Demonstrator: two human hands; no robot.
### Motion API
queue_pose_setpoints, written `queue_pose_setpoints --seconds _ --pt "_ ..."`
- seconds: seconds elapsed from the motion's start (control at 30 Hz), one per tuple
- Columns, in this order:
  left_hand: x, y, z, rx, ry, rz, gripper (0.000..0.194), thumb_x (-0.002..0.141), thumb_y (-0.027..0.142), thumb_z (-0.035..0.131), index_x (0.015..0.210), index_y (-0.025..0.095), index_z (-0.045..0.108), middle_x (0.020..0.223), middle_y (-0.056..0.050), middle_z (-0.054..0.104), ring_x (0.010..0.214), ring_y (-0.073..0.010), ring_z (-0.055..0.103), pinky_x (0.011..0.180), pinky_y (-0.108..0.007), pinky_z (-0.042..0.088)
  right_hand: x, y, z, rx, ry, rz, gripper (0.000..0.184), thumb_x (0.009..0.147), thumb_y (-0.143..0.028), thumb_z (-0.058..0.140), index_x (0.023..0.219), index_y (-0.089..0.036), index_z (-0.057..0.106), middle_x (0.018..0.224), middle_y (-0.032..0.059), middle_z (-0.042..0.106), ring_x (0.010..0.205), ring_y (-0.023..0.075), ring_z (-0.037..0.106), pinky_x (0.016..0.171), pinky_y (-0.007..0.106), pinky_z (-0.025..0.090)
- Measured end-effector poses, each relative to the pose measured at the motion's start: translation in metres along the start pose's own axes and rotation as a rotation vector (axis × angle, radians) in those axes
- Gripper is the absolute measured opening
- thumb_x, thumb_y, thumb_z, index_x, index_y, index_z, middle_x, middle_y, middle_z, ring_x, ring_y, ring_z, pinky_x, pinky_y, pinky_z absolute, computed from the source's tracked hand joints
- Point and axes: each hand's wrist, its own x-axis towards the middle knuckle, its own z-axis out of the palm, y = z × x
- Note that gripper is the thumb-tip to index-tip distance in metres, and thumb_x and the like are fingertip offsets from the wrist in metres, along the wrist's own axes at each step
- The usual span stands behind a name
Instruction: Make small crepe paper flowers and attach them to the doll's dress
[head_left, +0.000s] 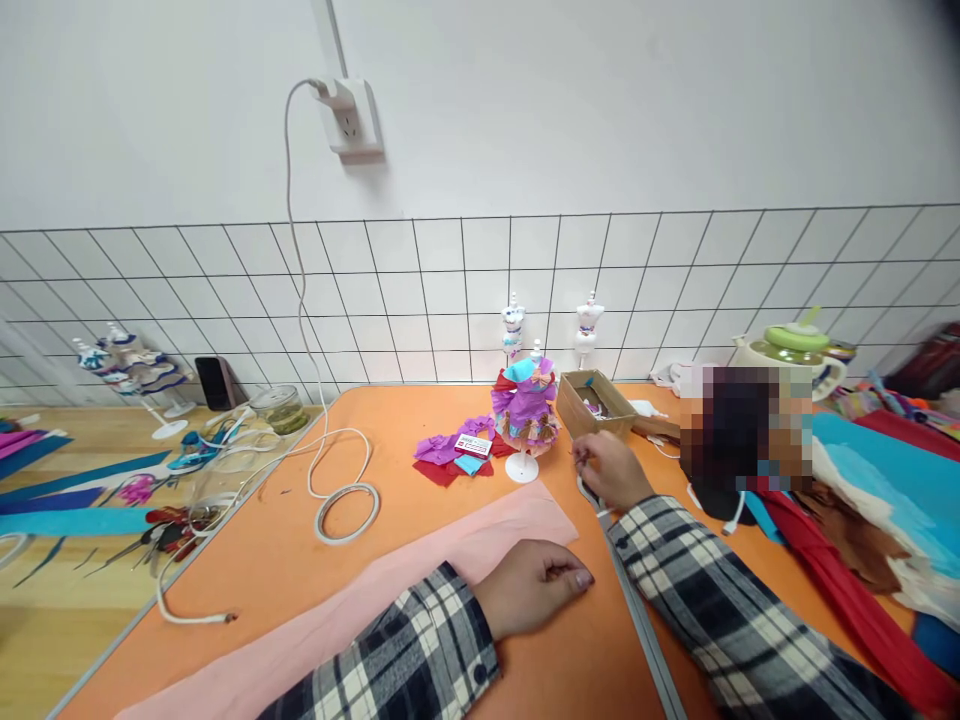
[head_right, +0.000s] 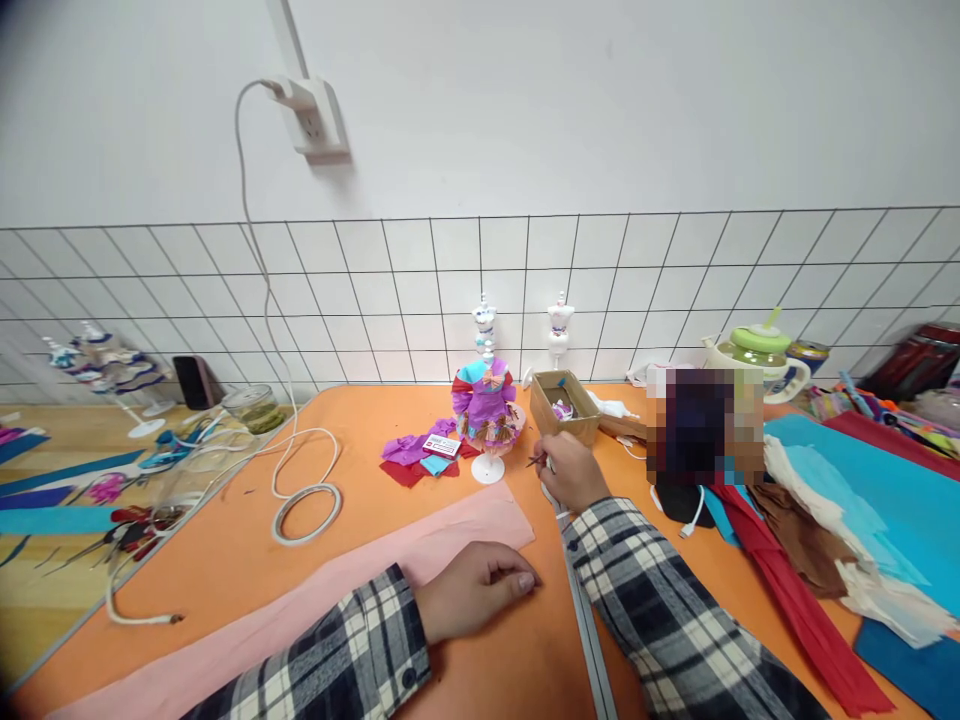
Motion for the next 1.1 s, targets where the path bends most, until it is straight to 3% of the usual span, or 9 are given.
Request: queue_pose_setpoints --seconds 0.13,0.2,0.3,0.43,0.7,0.9,1.03,1.1 --pt "0.001 -0.003 0.001 -0.011 0.001 0.004 0.04 0.087 0.046 0.05 0.095 0.015 0.073 0.091 -0.005 0.074 0.083 -0.0179 0.064 0.072 -0.024 0.046 -0.002 0.017 -0.017 0.017 0.478 0.248 0.016 0.09 -0.026 0.046 0.084 -0.017 0.057 0.093 0.009 0.066 0.086 0.02 0.055 0.08 0.03 0.039" --pt "0.001 -0.004 0.001 -0.016 0.005 0.016 0.039 0.087 0.046 0.05 0.095 0.014 0.073 0.092 -0.006 0.074 0.083 -0.0182 0.065 0.072 -0.024 0.047 0.002 0.024 -0.025 -0.013 0.596 0.371 0.015 0.088 -0.03 0.052 0.084 -0.017 0.059 0.087 0.0077 0.067 0.082 0.0207 0.056 0.07 0.028 0.037" --pt "0.001 -0.004 0.001 -0.016 0.01 0.025 0.039 0.087 0.045 0.051 0.095 0.014 0.073 0.092 -0.007 0.074 0.084 -0.0183 0.065 0.073 -0.024 0.047 0.007 0.029 -0.034 -0.117 0.425 0.456 0.012 0.085 -0.028 0.056 0.09 -0.018 0.062 0.079 0.0064 0.065 0.075 0.0212 0.056 0.057 0.028 0.027" --pt "0.0 -0.003 0.0 -0.023 0.006 0.017 0.039 0.087 0.044 0.051 0.095 0.013 0.073 0.092 -0.008 0.074 0.084 -0.0186 0.065 0.073 -0.024 0.047 0.009 0.03 -0.039 -0.202 0.24 0.461 0.013 0.086 -0.025 0.053 0.094 -0.019 0.061 0.08 0.0063 0.066 0.072 0.0209 0.058 0.054 0.029 0.022" --pt "0.0 -0.003 0.0 -0.008 0.008 0.007 0.04 0.087 0.045 0.052 0.095 0.012 0.073 0.092 -0.008 0.075 0.084 -0.0192 0.066 0.073 -0.025 0.048 0.01 0.039 -0.041 -0.173 0.113 0.314 0.032 0.089 -0.024 0.049 0.12 -0.019 0.054 0.098 0.0097 0.067 0.089 0.0244 0.061 0.063 0.029 0.034" --pt "0.0 -0.001 0.0 0.005 -0.006 0.032 0.037 0.089 0.041 0.048 0.096 0.013 0.072 0.091 -0.007 0.075 0.082 -0.0177 0.066 0.071 -0.024 0.049 0.01 0.039 -0.047 -0.206 0.003 0.328 0.039 0.086 -0.024 0.051 0.125 -0.02 0.052 0.099 0.0087 0.068 0.088 0.0247 0.062 0.061 0.028 0.035" --pt "-0.004 0.012 -0.007 0.254 0.097 0.209 0.027 0.09 0.027 0.046 0.095 0.017 0.071 0.089 -0.007 0.073 0.084 -0.0174 0.064 0.08 -0.028 0.047 0.007 0.042 -0.05 -0.227 -0.006 0.251 0.041 0.085 -0.021 0.05 0.126 -0.021 0.053 0.098 0.0074 0.068 0.088 0.0232 0.062 0.06 0.028 0.035" --pt "-0.008 0.021 -0.012 0.46 0.208 0.234 0.024 0.086 0.023 0.052 0.103 0.022 0.068 0.103 -0.007 0.07 0.098 -0.0215 0.06 0.09 -0.034 0.043 0.005 0.044 -0.051 -0.248 0.026 0.23 0.043 0.084 -0.02 0.05 0.127 -0.021 0.053 0.097 0.0073 0.068 0.087 0.0229 0.062 0.06 0.028 0.035"
